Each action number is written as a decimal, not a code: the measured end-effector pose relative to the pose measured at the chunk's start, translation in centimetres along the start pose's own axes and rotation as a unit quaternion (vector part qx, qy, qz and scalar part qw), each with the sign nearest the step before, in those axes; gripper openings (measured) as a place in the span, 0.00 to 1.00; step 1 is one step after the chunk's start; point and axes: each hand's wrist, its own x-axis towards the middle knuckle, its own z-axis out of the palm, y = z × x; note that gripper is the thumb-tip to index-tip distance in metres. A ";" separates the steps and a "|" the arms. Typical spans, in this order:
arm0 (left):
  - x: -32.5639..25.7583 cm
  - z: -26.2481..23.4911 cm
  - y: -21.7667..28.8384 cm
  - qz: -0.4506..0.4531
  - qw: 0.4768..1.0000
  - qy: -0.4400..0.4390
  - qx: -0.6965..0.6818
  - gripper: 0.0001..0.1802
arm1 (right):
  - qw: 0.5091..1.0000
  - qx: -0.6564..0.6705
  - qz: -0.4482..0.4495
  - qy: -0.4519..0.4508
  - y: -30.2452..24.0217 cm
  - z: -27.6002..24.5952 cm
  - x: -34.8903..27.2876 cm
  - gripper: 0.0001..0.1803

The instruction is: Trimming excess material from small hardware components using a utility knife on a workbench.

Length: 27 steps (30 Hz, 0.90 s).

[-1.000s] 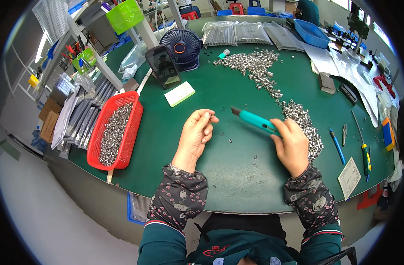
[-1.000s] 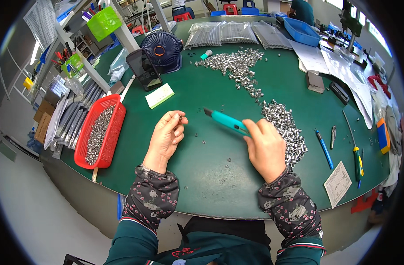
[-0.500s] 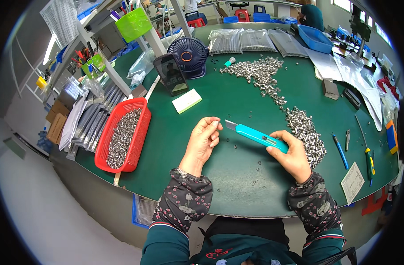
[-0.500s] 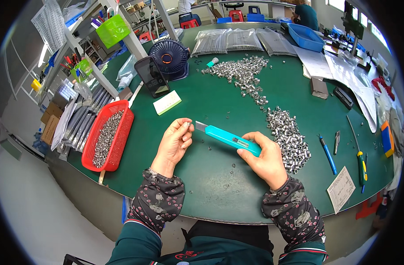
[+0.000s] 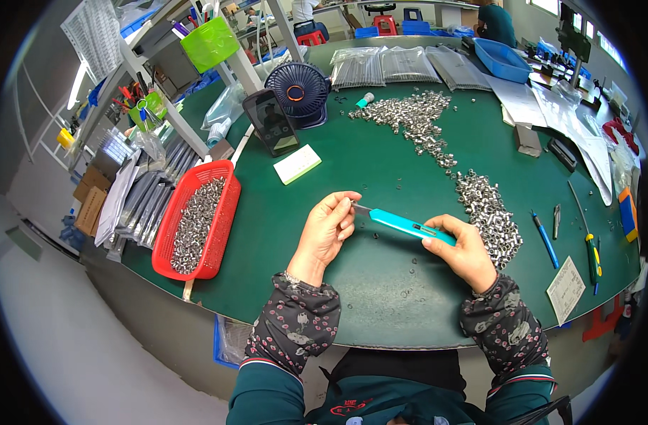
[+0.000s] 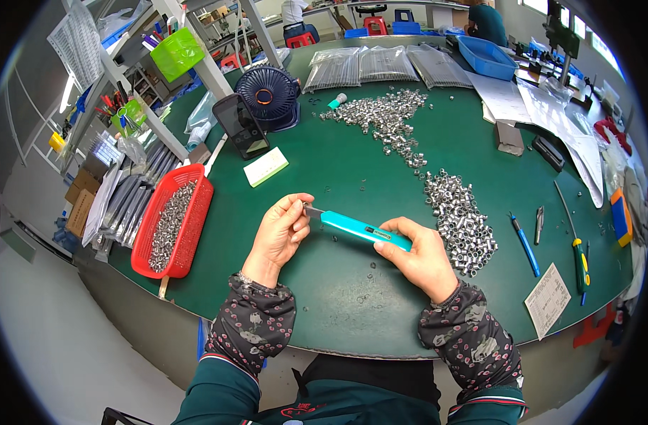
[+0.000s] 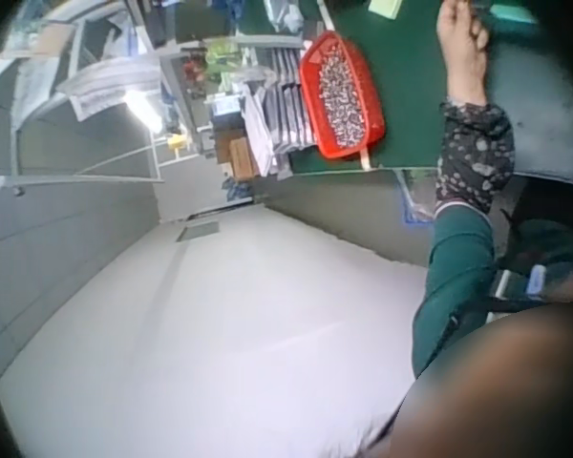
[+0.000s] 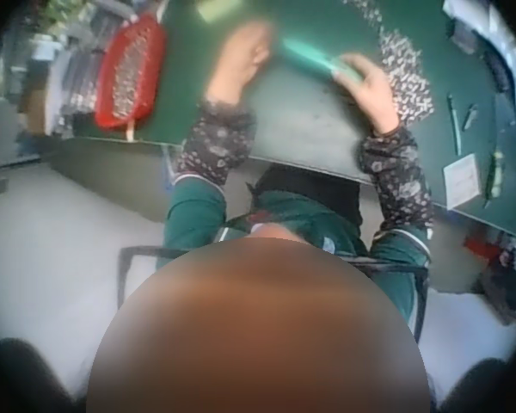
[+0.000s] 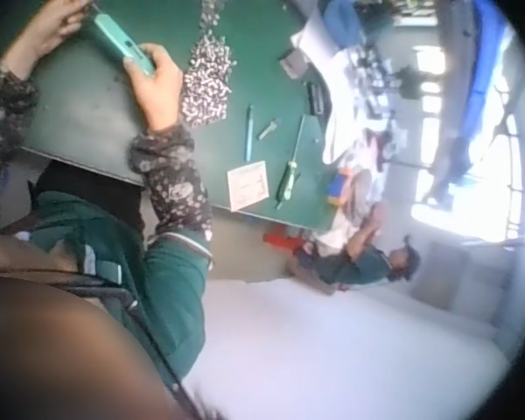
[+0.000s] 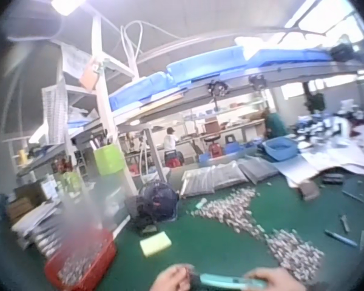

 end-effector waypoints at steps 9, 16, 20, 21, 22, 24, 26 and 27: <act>-0.2 0.5 0.1 0.004 0.998 0.045 0.052 0.10 | 0.979 -0.141 -0.127 0.071 0.0 0.3 0.0 0.14; -0.1 0.7 0.0 0.004 0.995 0.057 0.076 0.11 | 0.954 -0.212 -0.177 0.118 -0.2 0.3 -0.2 0.13; -0.2 0.7 0.1 0.009 0.994 0.065 0.086 0.11 | 0.944 -0.238 -0.194 0.124 -0.7 0.4 -0.3 0.13; -0.1 0.7 0.0 0.009 0.993 0.071 0.096 0.12 | 0.942 -0.241 -0.196 0.127 -0.7 0.4 -0.4 0.13; -0.1 0.7 -0.1 0.010 0.993 0.071 0.096 0.12 | 0.941 -0.243 -0.198 0.130 -0.8 0.4 -0.4 0.13; -0.1 0.4 -0.3 0.019 0.991 0.064 0.119 0.13 | 0.939 -0.248 -0.203 0.128 -0.7 0.4 -0.4 0.13; 0.0 0.2 -0.3 0.024 0.988 0.063 0.137 0.13 | 0.936 -0.254 -0.207 0.127 -0.7 0.5 -0.3 0.13; 0.0 0.2 -0.3 0.026 0.986 0.061 0.155 0.14 | 0.935 -0.255 -0.208 0.129 -0.7 0.5 -0.3 0.14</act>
